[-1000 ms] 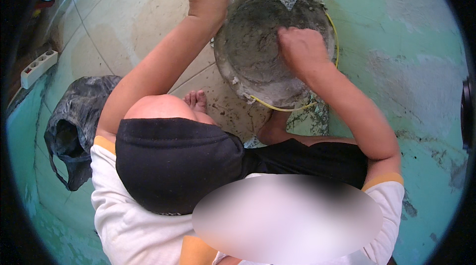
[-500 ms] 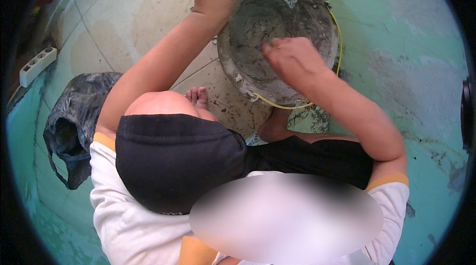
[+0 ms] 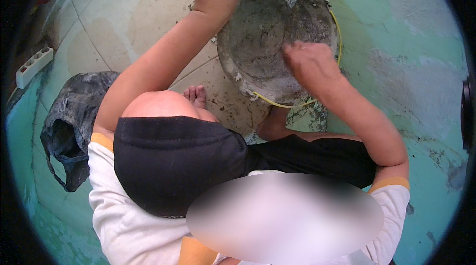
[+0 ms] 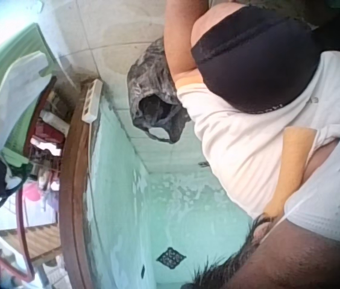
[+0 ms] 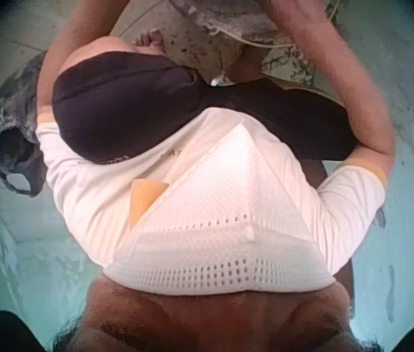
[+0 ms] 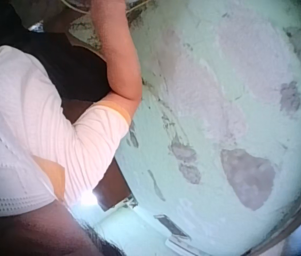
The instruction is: The person uses two different scrapers to apply and smooth plaster from a bucket onto a damaged section of a wall.
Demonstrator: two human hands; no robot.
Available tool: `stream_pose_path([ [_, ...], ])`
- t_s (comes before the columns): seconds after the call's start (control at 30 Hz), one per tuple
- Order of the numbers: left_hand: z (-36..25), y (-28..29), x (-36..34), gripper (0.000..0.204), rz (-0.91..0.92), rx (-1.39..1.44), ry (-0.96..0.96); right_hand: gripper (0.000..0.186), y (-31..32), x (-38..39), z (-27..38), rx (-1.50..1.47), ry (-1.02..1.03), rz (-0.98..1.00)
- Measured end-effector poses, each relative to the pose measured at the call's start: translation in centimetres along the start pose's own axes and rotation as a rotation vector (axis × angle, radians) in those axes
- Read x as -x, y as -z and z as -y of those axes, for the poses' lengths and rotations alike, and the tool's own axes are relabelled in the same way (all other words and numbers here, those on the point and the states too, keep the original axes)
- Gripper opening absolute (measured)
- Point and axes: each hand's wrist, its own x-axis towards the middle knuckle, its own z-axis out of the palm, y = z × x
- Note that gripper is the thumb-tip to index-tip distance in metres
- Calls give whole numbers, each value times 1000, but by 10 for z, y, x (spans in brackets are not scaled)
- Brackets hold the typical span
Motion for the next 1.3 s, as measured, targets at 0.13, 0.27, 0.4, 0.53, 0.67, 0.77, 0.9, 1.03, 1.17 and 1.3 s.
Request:
stream_pose_path([
  [0.13,1,-3,-2,28,-5,-15,-52,15,-15,-7,-24,98,-148,-50],
  [0.27,-2,-1,2,28,25,-26,23,20,-13,2,-5,-61,-134,60],
  [0.4,-1,-1,1,29,26,34,-9,27,7,-4,-14,-108,-309,150],
  [0.53,0,-1,-1,29,25,-11,-10,31,-5,2,-23,-153,-385,226],
  [0.67,-2,2,-1,29,26,-28,14,30,-6,2,-32,-272,-423,196],
  [0.77,1,-1,-1,28,37,-13,21,29,-8,3,-32,-241,-467,217],
  [0.9,-13,12,6,27,8,-87,2,30,-22,-2,-2,-284,-446,274],
  [1.03,-6,2,2,22,-7,-52,26,30,-25,-1,1,-293,-333,251],
  [1.17,4,-2,3,19,-24,-1,32,31,1,10,-9,-265,-345,249],
  [1.3,-1,-4,0,20,-20,2,23,31,24,25,-20,-466,-369,196],
])
